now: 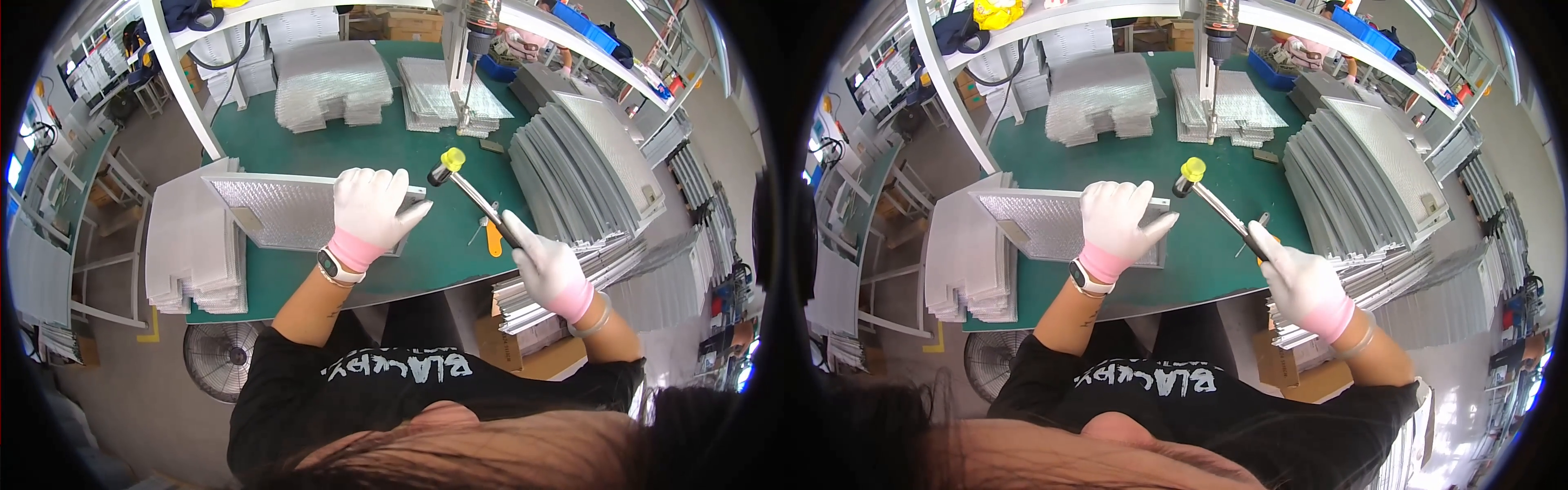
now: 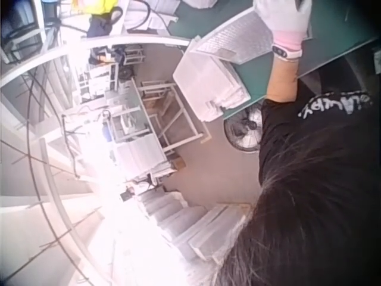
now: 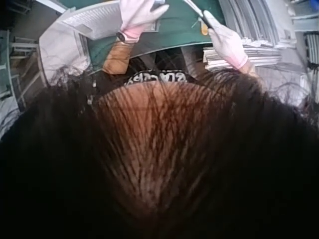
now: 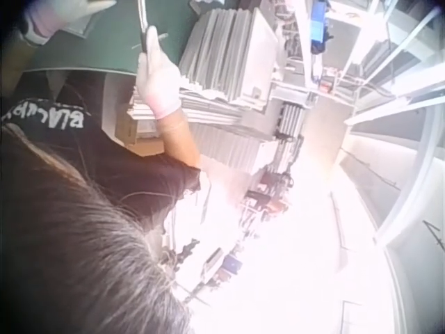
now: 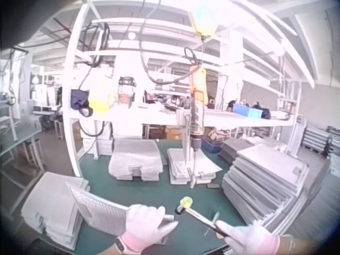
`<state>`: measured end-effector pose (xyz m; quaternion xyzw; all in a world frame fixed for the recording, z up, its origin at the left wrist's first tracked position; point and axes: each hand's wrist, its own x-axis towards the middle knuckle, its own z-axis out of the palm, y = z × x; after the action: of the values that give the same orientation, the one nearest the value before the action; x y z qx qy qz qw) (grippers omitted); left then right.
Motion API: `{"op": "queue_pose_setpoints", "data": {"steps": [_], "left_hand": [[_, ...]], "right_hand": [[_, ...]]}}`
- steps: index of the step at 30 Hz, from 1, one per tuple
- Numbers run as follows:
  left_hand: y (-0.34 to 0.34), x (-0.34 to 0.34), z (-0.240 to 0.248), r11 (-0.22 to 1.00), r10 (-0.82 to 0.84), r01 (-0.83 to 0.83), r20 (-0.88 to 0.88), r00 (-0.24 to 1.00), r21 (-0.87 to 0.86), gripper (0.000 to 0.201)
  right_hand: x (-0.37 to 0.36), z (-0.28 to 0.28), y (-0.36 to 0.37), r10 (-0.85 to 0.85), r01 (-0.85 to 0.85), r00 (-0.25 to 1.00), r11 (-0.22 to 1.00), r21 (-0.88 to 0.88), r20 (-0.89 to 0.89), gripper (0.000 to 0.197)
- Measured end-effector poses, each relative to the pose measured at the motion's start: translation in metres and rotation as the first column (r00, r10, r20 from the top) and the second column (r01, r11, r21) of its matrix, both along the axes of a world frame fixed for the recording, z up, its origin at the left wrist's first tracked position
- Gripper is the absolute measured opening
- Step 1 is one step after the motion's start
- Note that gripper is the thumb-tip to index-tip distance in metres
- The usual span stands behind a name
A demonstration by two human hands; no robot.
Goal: Assembling an industrial air filter unit by attaching metal frames to a mesh panel and securing housing components with an electric screwdriver.
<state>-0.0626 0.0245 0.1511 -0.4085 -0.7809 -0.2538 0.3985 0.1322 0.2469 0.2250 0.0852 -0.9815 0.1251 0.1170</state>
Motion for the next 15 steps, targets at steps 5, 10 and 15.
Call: {"op": "queue_pose_setpoints", "data": {"steps": [5, 10, 15], "left_hand": [[0.005, 0.007, 0.008, 0.999, -0.007, 0.008, -0.007, 1.0, 0.05, 0.039], [0.014, 0.017, 0.012, 0.986, -0.022, 0.023, -0.002, 1.0, 0.168, 0.038], [0.008, 0.023, 0.009, 0.987, -0.041, 0.048, -0.053, 0.998, 0.154, 0.032]], "right_hand": [[-0.017, -0.038, 0.004, -0.08, 0.132, 0.976, 0.958, -0.255, 0.202, 0.053], [-0.087, -0.162, 0.026, -0.248, 0.314, 0.905, 0.937, -0.15, 0.345, 0.062], [-0.177, -0.039, 0.016, -0.323, -0.093, 0.725, 0.829, -0.552, -0.608, 0.061]]}}
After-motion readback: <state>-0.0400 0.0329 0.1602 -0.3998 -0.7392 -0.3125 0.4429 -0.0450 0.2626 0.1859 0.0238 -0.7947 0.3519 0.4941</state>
